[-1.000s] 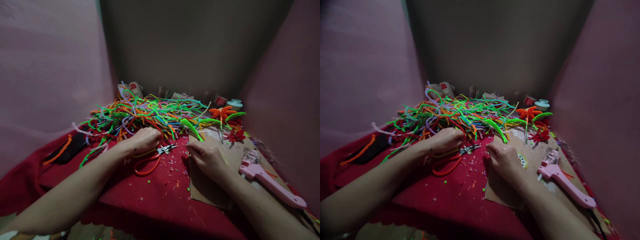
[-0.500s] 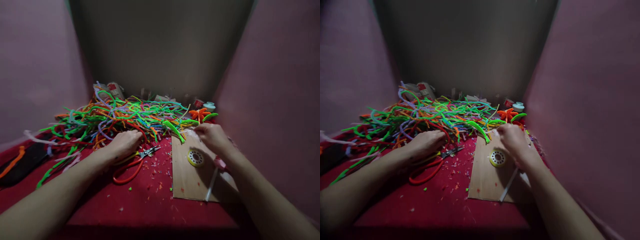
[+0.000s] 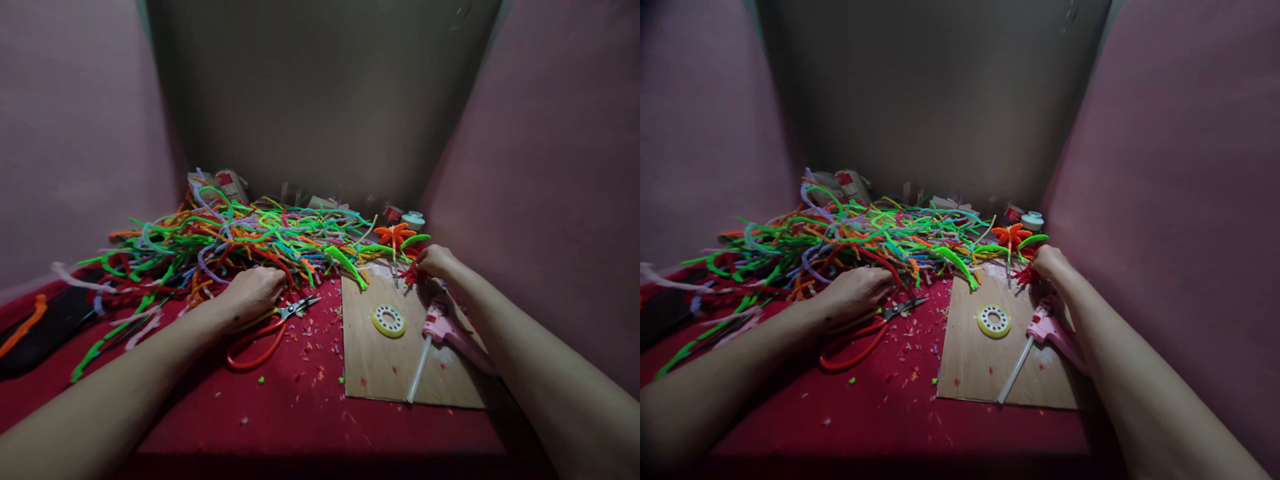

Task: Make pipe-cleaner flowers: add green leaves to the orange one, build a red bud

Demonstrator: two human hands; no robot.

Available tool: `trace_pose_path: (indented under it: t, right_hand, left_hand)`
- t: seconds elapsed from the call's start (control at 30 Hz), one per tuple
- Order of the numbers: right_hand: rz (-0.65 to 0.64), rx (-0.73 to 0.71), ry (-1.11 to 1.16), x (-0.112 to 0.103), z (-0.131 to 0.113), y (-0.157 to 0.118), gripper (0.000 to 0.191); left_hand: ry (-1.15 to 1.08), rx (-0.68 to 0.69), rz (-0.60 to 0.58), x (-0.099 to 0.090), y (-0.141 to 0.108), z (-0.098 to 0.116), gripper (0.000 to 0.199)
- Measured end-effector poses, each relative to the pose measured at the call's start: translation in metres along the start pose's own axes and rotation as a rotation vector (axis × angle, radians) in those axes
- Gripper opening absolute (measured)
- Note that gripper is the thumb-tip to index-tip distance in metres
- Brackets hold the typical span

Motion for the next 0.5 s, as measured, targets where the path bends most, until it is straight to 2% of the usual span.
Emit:
trace_pose_path:
  t: [0.1,0.2,0.37,0.5]
  right_hand:
    - [-0.024,0.060,0.034,-0.001,0.002,0.001,0.012]
    - [0.006,0.076,0.071,-0.008,0.001,-0.001,0.018]
    - [0.153,0.019,0.100,-0.023,-0.002,-0.006,0.022]
    - [0.300,0.030,0.123,-0.039,0.001,-0.010,0.022]
  left_hand:
    - [-0.005,0.007,0.002,0.000,0.000,0.000,0.028]
    - [-0.017,0.005,-0.005,0.001,0.000,0.000,0.027]
    - [-0.019,0.006,-0.010,0.001,0.001,0.000,0.027]
    - [-0.034,0.020,0.010,-0.001,0.001,0.002,0.027]
Point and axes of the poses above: each hand's wrist, its own y-axis towards the middle knuckle, its own x-axis out of the palm, z = x × y, the point moved 4 cm from there along y, towards the middle knuckle, and after that the axes turned 11 degrees about z, right-handed, at the moved point
